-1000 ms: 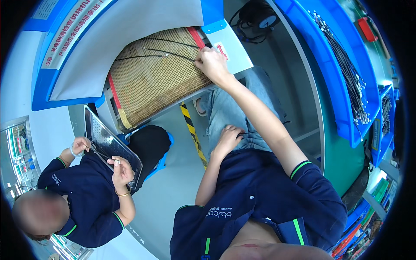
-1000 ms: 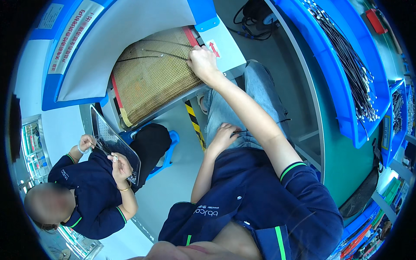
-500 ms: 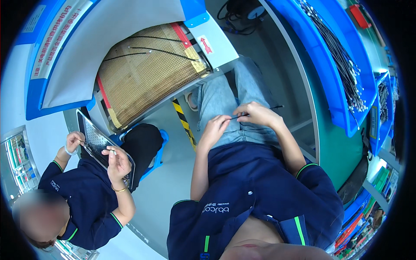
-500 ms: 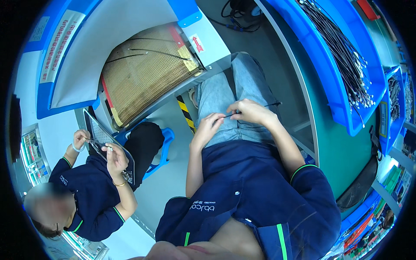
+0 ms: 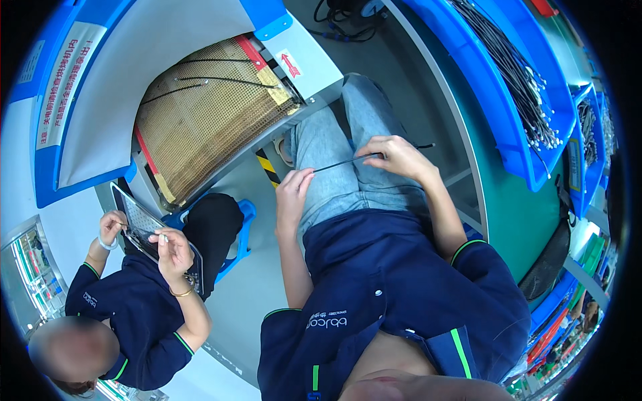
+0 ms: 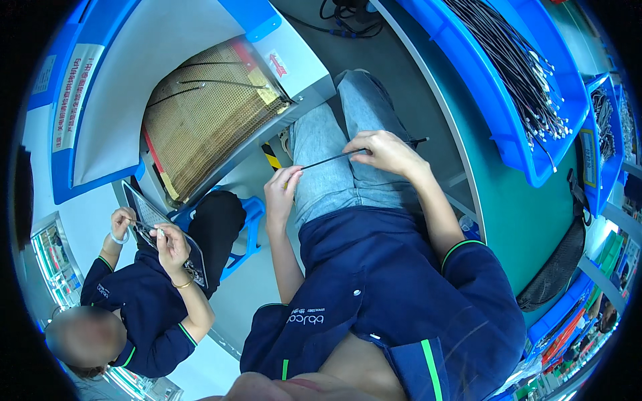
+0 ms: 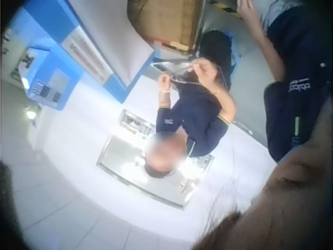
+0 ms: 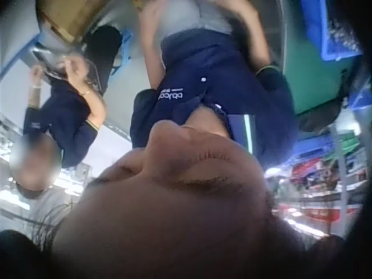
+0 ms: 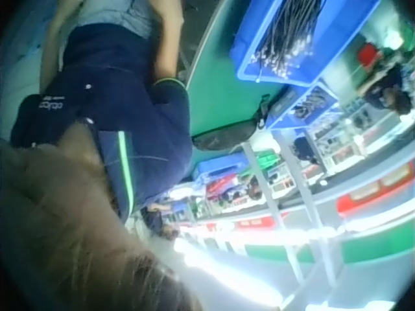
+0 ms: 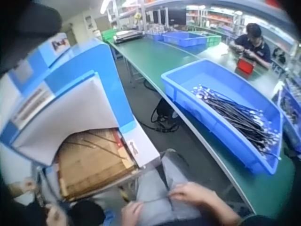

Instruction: The person sits at a workstation and repeatedly picks up thin black wires from a blue bin. They insert the wires into a mesh tray on a machine, then remove them and place them into a pile on their lap. The person occasionally reaches for more wires from the bin to continue the process.

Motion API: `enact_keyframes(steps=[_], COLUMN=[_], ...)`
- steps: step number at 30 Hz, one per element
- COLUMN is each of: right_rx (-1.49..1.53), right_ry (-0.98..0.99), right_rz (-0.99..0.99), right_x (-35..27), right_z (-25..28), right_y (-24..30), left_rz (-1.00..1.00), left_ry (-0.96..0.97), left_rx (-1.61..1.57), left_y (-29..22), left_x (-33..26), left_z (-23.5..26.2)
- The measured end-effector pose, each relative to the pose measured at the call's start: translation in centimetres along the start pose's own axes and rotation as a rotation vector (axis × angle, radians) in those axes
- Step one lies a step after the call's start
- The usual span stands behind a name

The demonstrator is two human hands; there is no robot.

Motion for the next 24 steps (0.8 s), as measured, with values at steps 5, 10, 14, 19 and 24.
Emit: enact_keyframes(steps=[5, 10, 14, 19, 24], right_rx=[-0.078, -0.053, -0.104, -0.134, -0.367], right_ry=[-0.046, -0.06, -0.062, -0.084, -0.181], right_rz=[-0.071, -0.158, -0.203, -0.181, -0.035], right_x=[-1.4, -2.3, -2.8, -2.7, -2.4], right_z=[2.0, 3.5, 4.0, 4.2, 4.2], right_y=[-3.5, -4.4, -5.6, -5.5, -5.2], left_rz=[-0.045, -0.009, 0.034, 0.04, 0.06], left_ry=[-0.042, -0.029, -0.014, 0.01, 0.015], left_rx=[0.051, 0.052, 0.064, 0.062, 0.037], left_y=[1.2, 1.8, 1.8, 2.4, 2.0], left_x=[-0.5, -0.5, -0.8, -1.1, -1.5], left_z=[1.2, 1.4, 1.8, 1.8, 2.0])
Point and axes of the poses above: each hand's wrist, its own x-axis towards the middle knuckle, its own z-axis out of the back of the hand, y = z × x, the point moved 3 cm from there along x, towards the middle knuckle, and after that the axes turned 8 degrees about -z, right-handed, at the moved point
